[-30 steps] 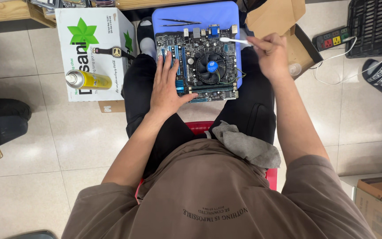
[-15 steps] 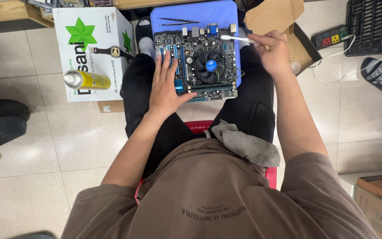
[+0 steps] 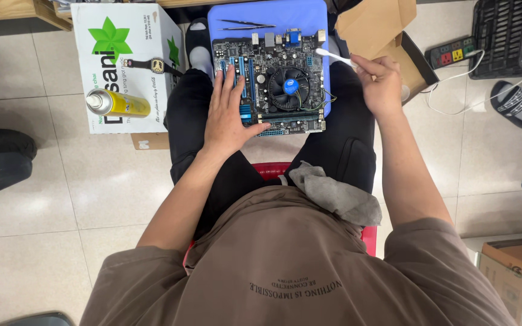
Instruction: The person removes a CPU fan from a motherboard, cleans the CPU socket area with a pen, and then reattaches the fan. They then spray a cleaning agent onto a toothbrush and scrub the motherboard surface with it.
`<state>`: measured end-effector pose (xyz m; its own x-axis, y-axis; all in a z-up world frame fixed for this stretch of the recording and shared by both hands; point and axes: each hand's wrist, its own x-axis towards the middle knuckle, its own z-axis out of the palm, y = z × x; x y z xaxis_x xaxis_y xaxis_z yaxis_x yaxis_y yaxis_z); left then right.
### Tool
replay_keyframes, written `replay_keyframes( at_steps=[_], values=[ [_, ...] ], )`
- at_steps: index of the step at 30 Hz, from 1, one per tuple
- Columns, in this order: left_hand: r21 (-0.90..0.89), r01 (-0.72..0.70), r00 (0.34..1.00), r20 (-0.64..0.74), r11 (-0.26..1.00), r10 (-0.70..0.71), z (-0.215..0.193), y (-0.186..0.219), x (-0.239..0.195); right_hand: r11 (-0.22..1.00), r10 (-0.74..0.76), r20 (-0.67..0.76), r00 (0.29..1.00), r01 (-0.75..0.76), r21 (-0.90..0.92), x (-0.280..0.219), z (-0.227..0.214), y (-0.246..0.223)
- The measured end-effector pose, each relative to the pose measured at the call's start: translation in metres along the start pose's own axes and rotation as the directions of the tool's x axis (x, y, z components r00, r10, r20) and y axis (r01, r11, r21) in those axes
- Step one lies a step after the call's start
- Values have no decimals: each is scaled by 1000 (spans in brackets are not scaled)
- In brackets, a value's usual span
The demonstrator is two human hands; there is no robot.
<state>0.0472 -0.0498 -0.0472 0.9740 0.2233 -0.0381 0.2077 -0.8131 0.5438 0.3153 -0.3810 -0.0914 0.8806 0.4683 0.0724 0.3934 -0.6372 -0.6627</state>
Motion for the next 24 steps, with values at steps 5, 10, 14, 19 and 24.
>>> replay_keyframes(
  at_steps=[5, 10, 14, 19, 24],
  values=[
    [13, 6, 1000, 26, 1000, -6, 1, 2, -1, 1000, -12, -51, 999, 11, -12, -10, 11, -7],
    [7, -3, 1000, 3, 1000, 3, 2, 1, 0, 1000, 20, 58, 998, -19, -22, -19, -6, 2],
    [-104, 2, 1000, -14, 995, -4, 9, -4, -2, 999, -17, 94, 995, 14, 39, -31, -7, 36],
    [10, -5, 1000, 15, 1000, 5, 1, 1, 0, 999, 43, 140, 989, -42, -16, -14, -19, 2],
    [1, 8, 1000, 28, 1000, -8, 0, 3, 0, 993, -55, 7, 998, 56, -107, 6, 9, 13]
  ],
)
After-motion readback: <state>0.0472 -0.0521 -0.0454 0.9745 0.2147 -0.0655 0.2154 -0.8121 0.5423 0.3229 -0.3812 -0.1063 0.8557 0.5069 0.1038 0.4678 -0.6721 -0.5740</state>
